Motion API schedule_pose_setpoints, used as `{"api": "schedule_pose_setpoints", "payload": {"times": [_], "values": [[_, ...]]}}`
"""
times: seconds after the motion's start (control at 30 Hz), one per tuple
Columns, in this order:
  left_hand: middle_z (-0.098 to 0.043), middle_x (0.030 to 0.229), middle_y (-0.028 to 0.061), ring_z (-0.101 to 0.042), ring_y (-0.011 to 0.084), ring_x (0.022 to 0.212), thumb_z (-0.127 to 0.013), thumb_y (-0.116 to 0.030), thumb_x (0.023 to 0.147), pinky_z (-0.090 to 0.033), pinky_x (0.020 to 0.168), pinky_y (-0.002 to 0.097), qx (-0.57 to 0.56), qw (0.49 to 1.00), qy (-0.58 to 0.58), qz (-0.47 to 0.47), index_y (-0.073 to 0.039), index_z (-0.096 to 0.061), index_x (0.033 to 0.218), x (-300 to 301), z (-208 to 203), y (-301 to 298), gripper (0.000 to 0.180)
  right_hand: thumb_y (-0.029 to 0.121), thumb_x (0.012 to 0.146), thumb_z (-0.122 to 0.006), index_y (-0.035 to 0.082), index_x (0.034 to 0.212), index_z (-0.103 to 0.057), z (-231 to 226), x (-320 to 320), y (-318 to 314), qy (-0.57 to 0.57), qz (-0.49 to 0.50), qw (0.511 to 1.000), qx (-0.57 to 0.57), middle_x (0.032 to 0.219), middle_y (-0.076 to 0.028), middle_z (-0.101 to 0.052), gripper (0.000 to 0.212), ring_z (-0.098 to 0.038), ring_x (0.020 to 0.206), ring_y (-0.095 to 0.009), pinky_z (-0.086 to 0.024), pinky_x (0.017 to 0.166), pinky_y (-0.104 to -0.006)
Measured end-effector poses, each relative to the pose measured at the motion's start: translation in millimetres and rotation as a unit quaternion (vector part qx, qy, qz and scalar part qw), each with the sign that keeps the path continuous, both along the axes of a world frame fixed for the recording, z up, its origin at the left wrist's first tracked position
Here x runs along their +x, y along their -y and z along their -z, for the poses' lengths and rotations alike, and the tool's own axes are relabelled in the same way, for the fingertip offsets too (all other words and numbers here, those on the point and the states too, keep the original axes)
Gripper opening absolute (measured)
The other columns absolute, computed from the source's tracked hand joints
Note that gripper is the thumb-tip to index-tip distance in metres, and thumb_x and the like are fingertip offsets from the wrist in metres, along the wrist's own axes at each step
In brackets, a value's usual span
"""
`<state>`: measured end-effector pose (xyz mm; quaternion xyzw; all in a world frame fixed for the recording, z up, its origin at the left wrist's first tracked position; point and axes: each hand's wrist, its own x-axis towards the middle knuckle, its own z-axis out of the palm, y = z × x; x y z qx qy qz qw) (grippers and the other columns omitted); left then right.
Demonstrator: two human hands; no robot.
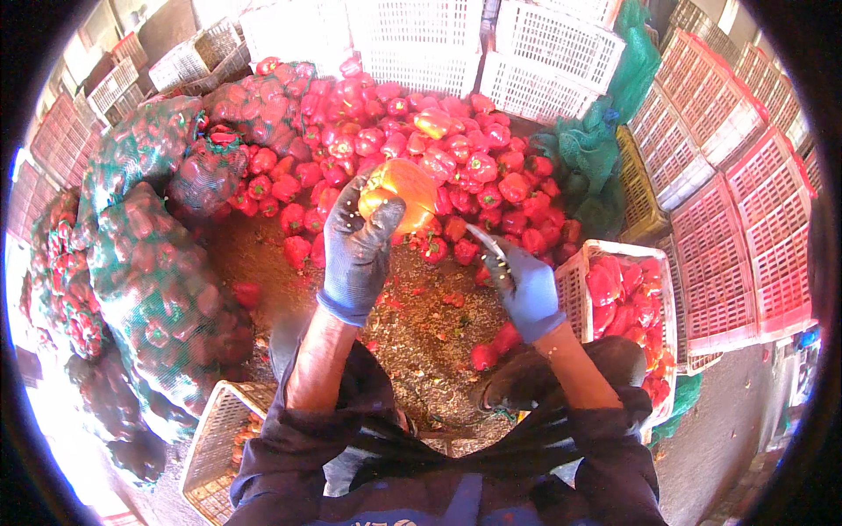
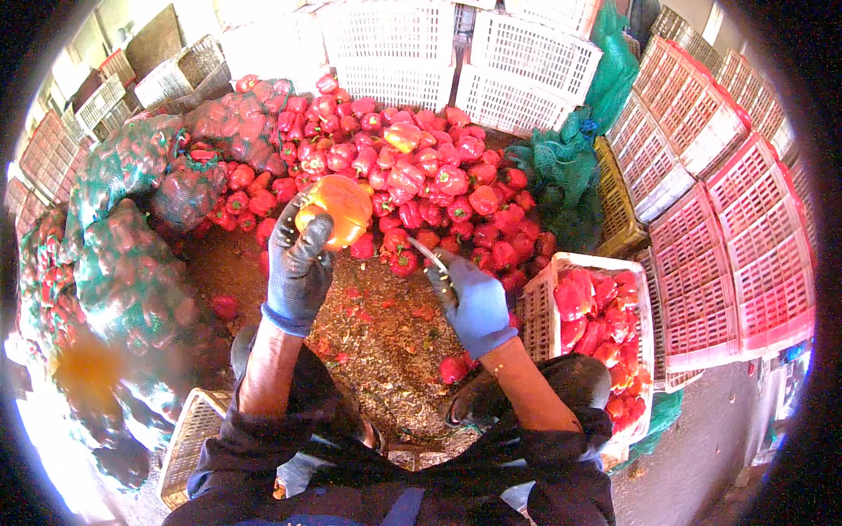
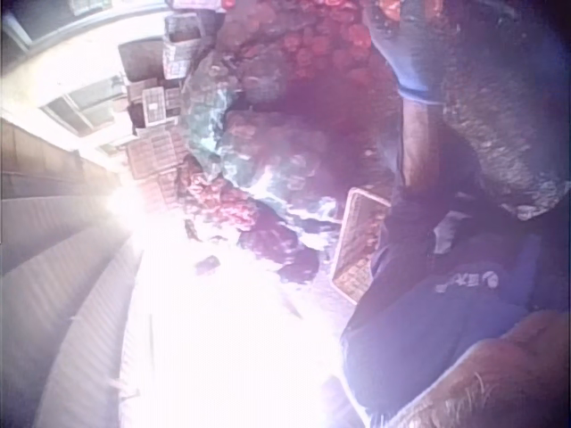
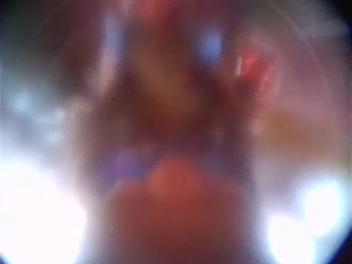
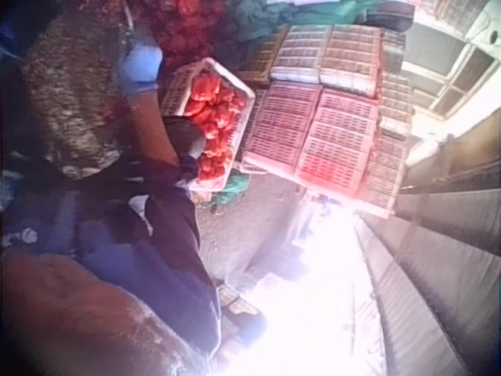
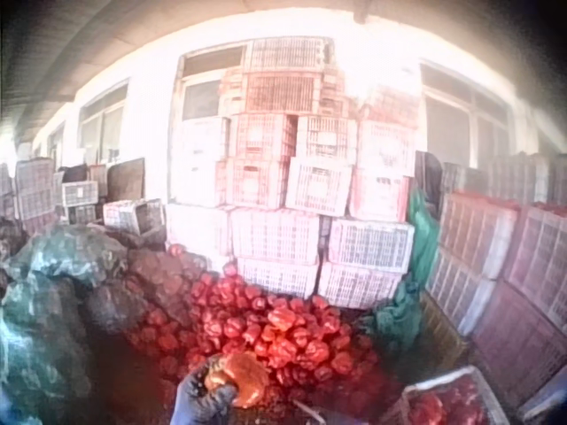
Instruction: The person processes peppers by cutting off the tops using a curved blade and placing the trimmed produce into a white plastic crate.
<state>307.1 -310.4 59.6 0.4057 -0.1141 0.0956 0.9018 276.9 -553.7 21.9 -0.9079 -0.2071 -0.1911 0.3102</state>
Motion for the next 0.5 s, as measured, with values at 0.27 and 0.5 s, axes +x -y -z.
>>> {"api": "schedule_pose_setpoints", "payload": {"times": [0.27, 0.5], "values": [[-0.063, 0.132, 0.0157, -0.064, 0.0243, 0.12, -0.076, -0.003, 0.085, -0.052, 0.104, 0.0366, 0.074, 0.987, -0.059, 0.129, 0.007, -0.045, 0.146, -15.2, 34.0, 27.1, 0.069, 0.023, 0.085, -0.082, 0.005, 0.142, -0.057, -39.1, 5.2, -23.0, 0.012, -0.132, 0.975, 0.176, 0.127, -0.018, -0.069, 0.065, -0.07, 0.112, -0.034, -0.055, 0.097, -0.0393], [-0.063, 0.126, 0.0092, -0.063, 0.017, 0.114, -0.072, 0.0, 0.079, -0.053, 0.1, 0.0328, 0.209, 0.966, -0.043, 0.144, 0.003, -0.049, 0.144, -19.3, 47.2, 37.7, 0.069, 0.017, 0.076, -0.08, 0.004, 0.144, -0.052, -14.8, -3.3, -10.0, -0.042, -0.118, 0.985, 0.117, 0.122, -0.023, -0.068, 0.075, -0.068, 0.11, -0.041, -0.056, 0.093, -0.0469]]}}
